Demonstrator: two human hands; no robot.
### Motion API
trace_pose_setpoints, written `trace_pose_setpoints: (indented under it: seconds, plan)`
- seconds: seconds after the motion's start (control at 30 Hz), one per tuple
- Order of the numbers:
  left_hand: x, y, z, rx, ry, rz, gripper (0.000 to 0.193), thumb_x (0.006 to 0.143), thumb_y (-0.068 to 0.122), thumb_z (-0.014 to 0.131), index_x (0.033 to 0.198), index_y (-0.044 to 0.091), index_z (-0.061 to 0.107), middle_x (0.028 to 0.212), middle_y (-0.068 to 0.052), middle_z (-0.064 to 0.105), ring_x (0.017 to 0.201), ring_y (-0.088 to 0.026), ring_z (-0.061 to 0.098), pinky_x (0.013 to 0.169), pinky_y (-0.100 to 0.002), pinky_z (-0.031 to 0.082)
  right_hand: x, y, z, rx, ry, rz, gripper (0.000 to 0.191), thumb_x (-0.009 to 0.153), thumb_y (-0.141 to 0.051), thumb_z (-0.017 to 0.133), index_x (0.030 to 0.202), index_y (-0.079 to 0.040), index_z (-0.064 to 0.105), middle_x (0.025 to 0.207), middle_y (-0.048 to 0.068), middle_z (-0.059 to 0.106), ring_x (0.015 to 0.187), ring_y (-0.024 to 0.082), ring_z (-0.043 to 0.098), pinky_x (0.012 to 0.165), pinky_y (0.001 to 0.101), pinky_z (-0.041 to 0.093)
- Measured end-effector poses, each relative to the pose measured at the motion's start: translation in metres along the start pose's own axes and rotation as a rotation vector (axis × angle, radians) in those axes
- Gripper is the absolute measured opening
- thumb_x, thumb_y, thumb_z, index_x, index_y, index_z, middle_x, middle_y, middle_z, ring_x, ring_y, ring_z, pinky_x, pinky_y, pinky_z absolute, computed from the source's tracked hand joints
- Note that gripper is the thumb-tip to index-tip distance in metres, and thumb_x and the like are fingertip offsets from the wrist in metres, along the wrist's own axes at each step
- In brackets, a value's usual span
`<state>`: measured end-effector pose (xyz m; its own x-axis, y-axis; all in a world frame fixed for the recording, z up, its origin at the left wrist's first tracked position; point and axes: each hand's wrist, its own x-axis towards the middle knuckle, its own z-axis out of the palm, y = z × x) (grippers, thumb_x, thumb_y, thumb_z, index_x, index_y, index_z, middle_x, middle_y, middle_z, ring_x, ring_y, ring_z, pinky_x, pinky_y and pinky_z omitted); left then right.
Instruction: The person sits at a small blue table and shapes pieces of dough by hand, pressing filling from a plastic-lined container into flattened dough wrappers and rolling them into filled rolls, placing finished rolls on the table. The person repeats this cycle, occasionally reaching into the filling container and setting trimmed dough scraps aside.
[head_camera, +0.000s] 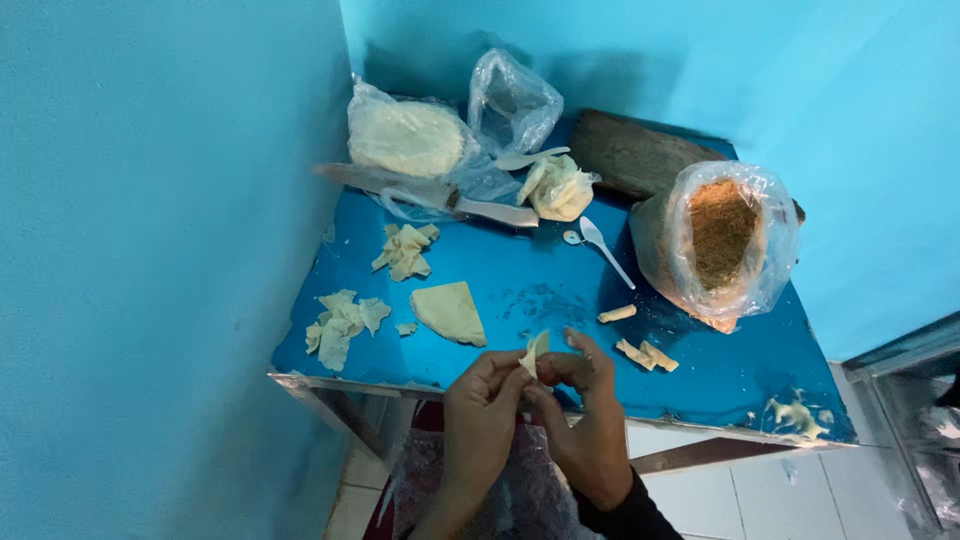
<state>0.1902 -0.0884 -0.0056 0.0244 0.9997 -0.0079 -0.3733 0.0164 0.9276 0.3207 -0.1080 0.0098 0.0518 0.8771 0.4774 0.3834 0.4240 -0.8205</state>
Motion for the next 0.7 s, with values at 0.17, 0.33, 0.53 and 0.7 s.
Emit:
trace_pose_setpoints:
  seconds: [0.17, 0.33, 0.53, 0.7]
  plan:
    - [0.008, -0.014, -0.004, -0.170, -0.005, -0.031, 0.014, 0.099, 0.010, 0.067, 0.097, -0.003, 0.069, 0.087, -0.010, 0.074, 0.079, -0.012, 0.072, 0.072, -0.030, 0.064, 0.007, 0.005, -0.007, 0.465, 0.075, 0.293, 0.069, 0.087, 0.009, 0.067, 0.148, -0.006, 0.039, 0.102, 0.014, 0.071, 0.098, 0.022, 0.071, 0.089, 0.0371, 0.060]
    - [0.012, -0.019, -0.005, -0.135, 0.087, 0.011, 0.018, 0.101, 0.019, 0.064, 0.099, 0.002, 0.058, 0.081, -0.007, 0.069, 0.071, -0.010, 0.066, 0.063, -0.029, 0.060, 0.010, 0.018, -0.026, 0.755, 0.145, 0.526, 0.061, 0.091, 0.004, 0.061, 0.148, -0.004, 0.040, 0.101, 0.008, 0.065, 0.094, 0.020, 0.068, 0.084, 0.0395, 0.059]
    - [0.029, 0.005, -0.019, 0.146, 0.200, 0.212, 0.017, 0.102, 0.019, 0.061, 0.105, 0.003, 0.056, 0.084, -0.006, 0.066, 0.071, -0.011, 0.063, 0.060, -0.028, 0.055, 0.019, 0.015, -0.064, 0.755, 0.232, 0.339, 0.055, 0.096, 0.003, 0.056, 0.148, 0.001, 0.038, 0.105, 0.010, 0.065, 0.098, 0.021, 0.068, 0.085, 0.0375, 0.059]
    - [0.053, 0.035, -0.035, 0.590, 0.266, 0.267, 0.018, 0.102, 0.019, 0.061, 0.111, 0.003, 0.057, 0.097, -0.010, 0.072, 0.084, -0.018, 0.072, 0.068, -0.031, 0.055, 0.036, -0.008, -0.078, -0.029, 0.283, 0.015, 0.053, 0.096, 0.000, 0.066, 0.142, -0.008, 0.041, 0.107, 0.014, 0.071, 0.099, 0.022, 0.073, 0.088, 0.0358, 0.060]
